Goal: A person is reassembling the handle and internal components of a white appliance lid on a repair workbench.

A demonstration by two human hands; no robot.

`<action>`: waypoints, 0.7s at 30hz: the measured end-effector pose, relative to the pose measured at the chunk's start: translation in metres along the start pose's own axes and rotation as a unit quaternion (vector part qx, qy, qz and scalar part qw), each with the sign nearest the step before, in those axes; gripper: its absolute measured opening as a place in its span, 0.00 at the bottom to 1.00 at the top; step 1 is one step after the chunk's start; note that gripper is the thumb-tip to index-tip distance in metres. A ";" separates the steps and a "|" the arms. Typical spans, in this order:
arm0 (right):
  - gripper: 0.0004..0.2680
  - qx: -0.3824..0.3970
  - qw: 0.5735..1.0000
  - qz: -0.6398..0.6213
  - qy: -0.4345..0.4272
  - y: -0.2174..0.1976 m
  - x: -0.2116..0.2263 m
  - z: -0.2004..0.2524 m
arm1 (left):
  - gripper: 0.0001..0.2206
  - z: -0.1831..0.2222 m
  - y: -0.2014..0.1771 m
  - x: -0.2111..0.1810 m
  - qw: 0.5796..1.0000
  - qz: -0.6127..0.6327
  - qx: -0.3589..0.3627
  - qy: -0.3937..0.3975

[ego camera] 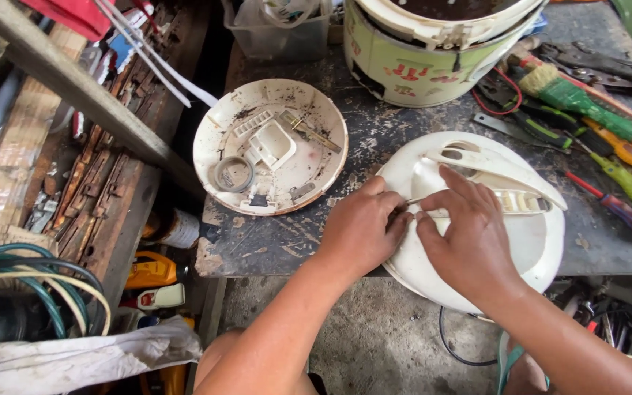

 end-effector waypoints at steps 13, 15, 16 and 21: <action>0.08 -0.016 0.998 0.055 -0.009 0.003 -0.003 -0.001 | 0.09 0.001 0.003 0.005 1.000 0.007 -0.010 0.020; 0.06 -0.004 1.000 0.024 -0.005 0.001 -0.004 -0.002 | 0.09 0.001 -0.003 0.002 1.000 0.015 -0.006 0.018; 0.06 -0.003 1.000 0.024 -0.005 -0.001 -0.005 -0.001 | 0.09 0.001 -0.005 0.002 1.000 0.014 -0.006 0.017; 0.06 0.000 0.999 -0.040 -0.010 -0.020 0.005 0.004 | 0.13 -0.002 -0.012 -0.005 0.992 -0.026 0.062 0.111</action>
Point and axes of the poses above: each hand's wrist, its own z-axis away from the middle knuckle, its own y-axis out of the palm, x = y × z, the point moved 3 cm from there along -z, towards the middle knuckle, and after that the axes turned 5 degrees about y, right-handed, at the moved point
